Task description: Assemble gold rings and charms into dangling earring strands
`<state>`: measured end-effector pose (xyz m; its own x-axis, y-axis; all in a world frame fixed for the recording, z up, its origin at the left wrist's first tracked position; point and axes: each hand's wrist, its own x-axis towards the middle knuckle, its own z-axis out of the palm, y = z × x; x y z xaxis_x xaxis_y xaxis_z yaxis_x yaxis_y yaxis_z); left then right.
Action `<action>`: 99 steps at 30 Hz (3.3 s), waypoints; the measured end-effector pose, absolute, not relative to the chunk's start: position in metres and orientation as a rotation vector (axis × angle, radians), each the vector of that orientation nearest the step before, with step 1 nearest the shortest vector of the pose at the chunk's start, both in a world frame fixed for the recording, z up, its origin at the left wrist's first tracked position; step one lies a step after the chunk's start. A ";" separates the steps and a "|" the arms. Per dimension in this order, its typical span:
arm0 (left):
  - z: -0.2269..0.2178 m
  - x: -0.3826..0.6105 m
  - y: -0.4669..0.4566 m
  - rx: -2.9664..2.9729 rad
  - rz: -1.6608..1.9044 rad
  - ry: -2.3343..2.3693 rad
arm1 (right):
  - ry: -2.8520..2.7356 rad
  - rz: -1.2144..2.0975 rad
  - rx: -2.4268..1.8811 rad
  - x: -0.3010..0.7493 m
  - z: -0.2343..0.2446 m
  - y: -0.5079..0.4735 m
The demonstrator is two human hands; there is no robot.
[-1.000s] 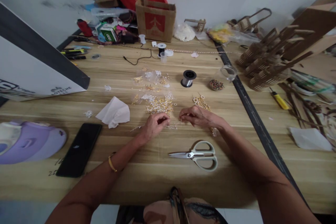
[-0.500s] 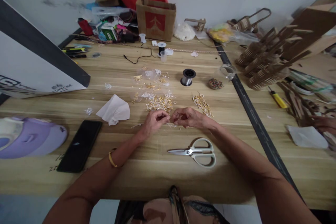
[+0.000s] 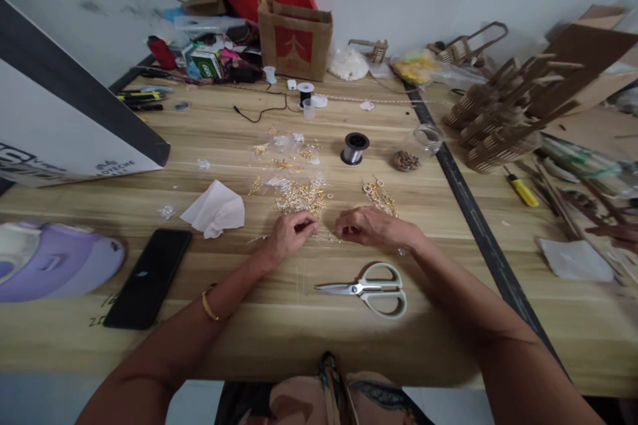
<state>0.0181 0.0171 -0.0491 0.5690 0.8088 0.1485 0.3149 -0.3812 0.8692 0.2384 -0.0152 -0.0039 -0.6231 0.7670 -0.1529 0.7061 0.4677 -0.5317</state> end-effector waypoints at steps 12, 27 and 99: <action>-0.055 0.017 0.019 1.801 0.732 0.840 | -2.778 0.736 -1.298 0.222 -0.002 -0.024; -0.052 0.017 0.023 1.506 0.829 0.856 | -2.208 1.280 -1.301 0.241 -0.016 -0.005; -0.039 0.018 0.032 1.267 1.013 0.866 | -2.851 0.379 -1.635 0.241 -0.007 -0.010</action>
<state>0.0176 0.0324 -0.0391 0.3354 0.9417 0.0264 -0.1206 0.0151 0.9926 0.2405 -0.0103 -0.0072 -0.5012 0.8267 -0.2558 0.8648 0.4890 -0.1141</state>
